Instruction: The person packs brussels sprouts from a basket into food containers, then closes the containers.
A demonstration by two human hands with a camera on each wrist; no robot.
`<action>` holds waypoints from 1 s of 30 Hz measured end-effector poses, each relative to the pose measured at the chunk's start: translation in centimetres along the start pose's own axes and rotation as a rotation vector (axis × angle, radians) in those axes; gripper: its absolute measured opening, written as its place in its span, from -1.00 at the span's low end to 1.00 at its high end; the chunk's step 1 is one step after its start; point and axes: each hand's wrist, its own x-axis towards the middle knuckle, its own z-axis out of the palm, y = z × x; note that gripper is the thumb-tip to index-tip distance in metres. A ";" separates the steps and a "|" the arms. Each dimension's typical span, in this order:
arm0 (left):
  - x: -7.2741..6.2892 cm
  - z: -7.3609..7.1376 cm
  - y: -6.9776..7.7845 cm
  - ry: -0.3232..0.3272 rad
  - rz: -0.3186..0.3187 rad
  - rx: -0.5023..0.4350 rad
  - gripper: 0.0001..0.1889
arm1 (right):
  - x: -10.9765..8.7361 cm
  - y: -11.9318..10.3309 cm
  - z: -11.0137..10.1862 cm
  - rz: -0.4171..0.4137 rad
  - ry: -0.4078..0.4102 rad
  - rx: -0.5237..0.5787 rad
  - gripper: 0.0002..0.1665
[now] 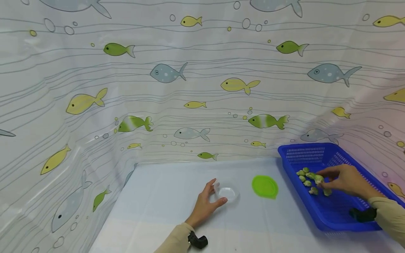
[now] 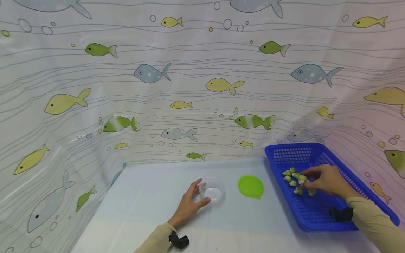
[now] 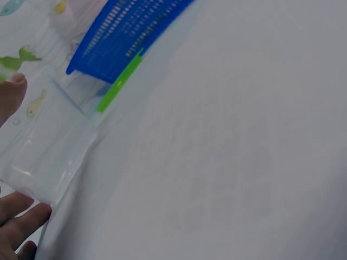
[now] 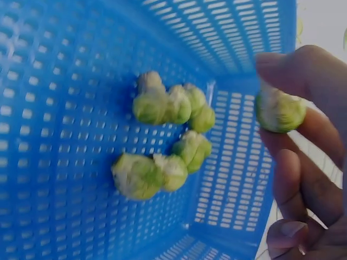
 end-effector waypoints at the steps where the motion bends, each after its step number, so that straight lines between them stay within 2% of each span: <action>1: 0.0 0.0 0.0 0.000 0.000 -0.002 -0.05 | 0.0 -0.2 0.1 -0.004 0.026 0.007 -0.47; 5: 0.0 0.0 0.0 0.000 -0.005 -0.003 -0.05 | 0.1 -0.8 0.1 -0.012 0.078 0.057 -0.49; 11: -0.1 0.1 0.0 0.002 -0.006 -0.001 -0.05 | 0.6 -1.7 -0.2 -0.026 0.090 0.137 -0.49; 17: -0.1 0.1 0.0 0.001 -0.013 0.008 -0.06 | 1.4 -3.1 -0.4 -0.031 0.116 0.166 -0.46; 24: -0.1 0.0 0.2 0.000 -0.009 0.000 -0.06 | 2.1 -5.4 -0.3 -0.063 0.110 0.267 -0.46; 30: -0.2 0.0 0.1 0.005 -0.006 -0.003 -0.06 | 3.1 -8.0 0.6 -0.099 0.090 0.336 -0.49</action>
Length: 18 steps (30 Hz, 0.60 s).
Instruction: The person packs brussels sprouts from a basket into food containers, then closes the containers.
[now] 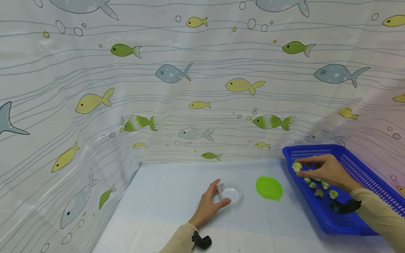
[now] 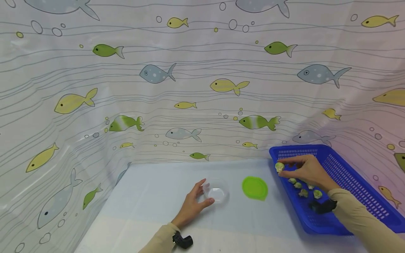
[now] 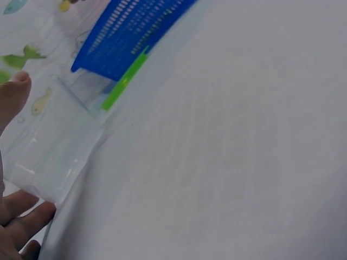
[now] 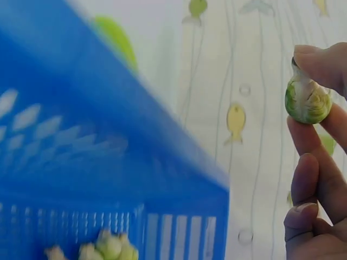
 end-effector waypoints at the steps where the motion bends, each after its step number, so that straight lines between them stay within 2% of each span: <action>1: 0.0 0.0 0.0 0.000 0.000 0.000 -0.06 | 0.2 -0.3 0.4 -0.015 -0.006 0.009 -0.50; 13: 0.0 -0.1 -0.2 -0.009 0.004 0.003 -0.06 | 2.2 -3.0 5.3 -0.147 -0.090 0.128 -0.58; 18: 0.0 -0.2 -0.2 -0.011 0.012 0.001 -0.06 | 3.0 -3.8 6.4 -0.154 -0.099 0.130 -0.57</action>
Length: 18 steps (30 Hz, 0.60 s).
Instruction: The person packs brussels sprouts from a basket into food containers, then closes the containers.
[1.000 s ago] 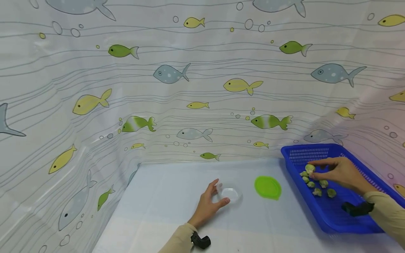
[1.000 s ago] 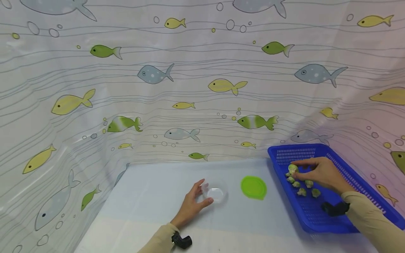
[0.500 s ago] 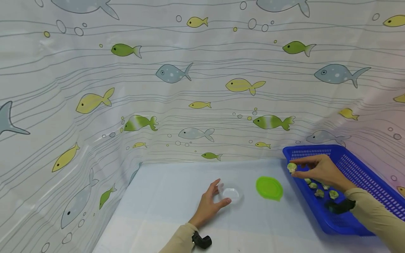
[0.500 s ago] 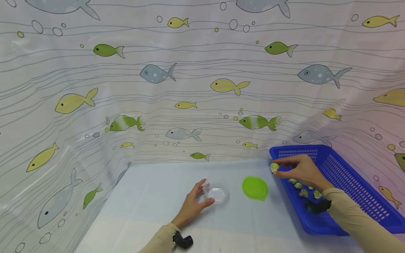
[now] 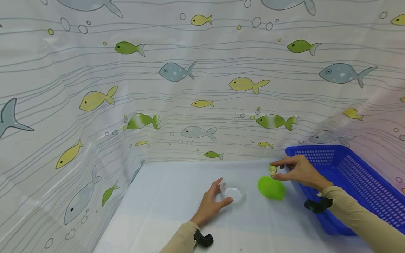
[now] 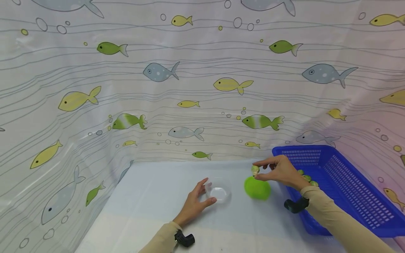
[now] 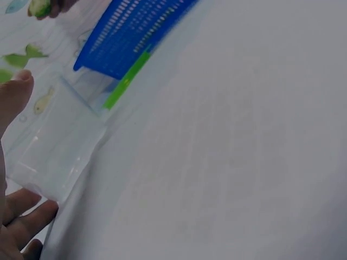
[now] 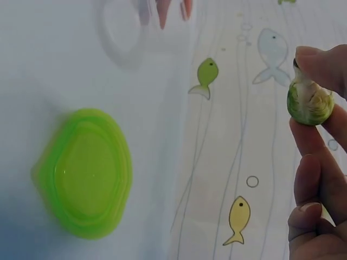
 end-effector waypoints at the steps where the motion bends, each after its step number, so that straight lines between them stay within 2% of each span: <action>1: 0.0 0.0 0.0 -0.001 0.000 0.001 -0.06 | 0.2 -0.1 0.2 0.003 -0.004 0.003 -0.57; 10: 0.1 0.0 -0.1 -0.013 0.006 -0.003 -0.07 | 1.3 -0.5 2.6 -0.004 -0.014 0.021 -0.58; 18: 0.0 0.0 -0.3 -0.016 0.014 0.005 -0.07 | 2.4 -0.5 5.6 -0.026 -0.011 0.035 -0.58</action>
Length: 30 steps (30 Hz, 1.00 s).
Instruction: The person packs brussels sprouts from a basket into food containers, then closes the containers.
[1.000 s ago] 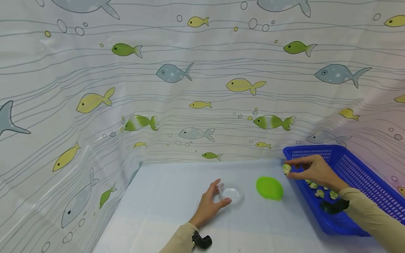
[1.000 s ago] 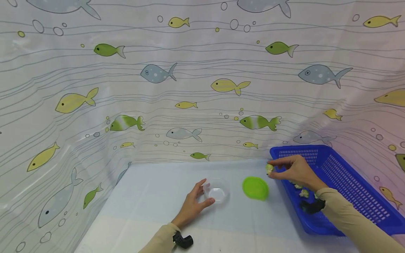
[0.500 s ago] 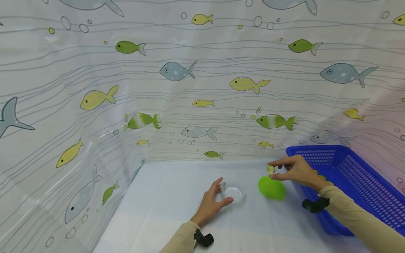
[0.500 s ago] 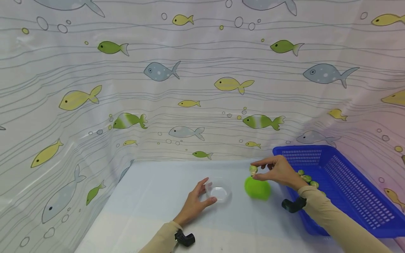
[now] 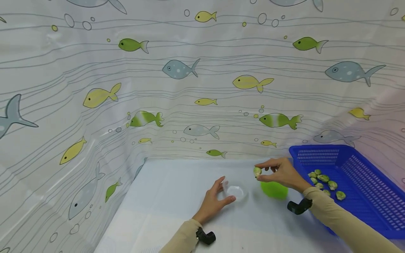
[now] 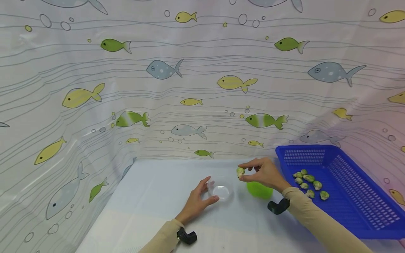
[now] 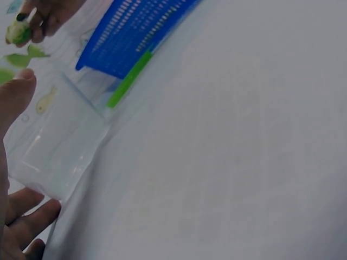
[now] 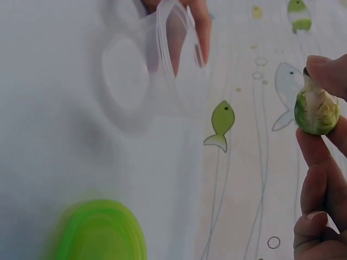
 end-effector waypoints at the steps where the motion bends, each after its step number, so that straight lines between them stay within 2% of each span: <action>1: 0.0 0.0 0.0 0.000 0.002 0.002 -0.07 | 0.1 0.0 0.4 0.001 -0.004 0.003 -0.58; 14: 0.0 0.0 0.4 -0.008 -0.012 0.007 -0.06 | 0.9 0.7 4.7 0.053 -0.060 0.002 -0.54; 21: 0.1 0.0 0.4 -0.004 -0.012 0.020 -0.07 | 1.1 1.2 6.4 0.060 -0.072 -0.007 -0.47; 30: 0.1 -0.1 0.6 -0.005 -0.014 0.033 -0.05 | 1.6 2.3 8.2 0.079 -0.084 -0.018 -0.50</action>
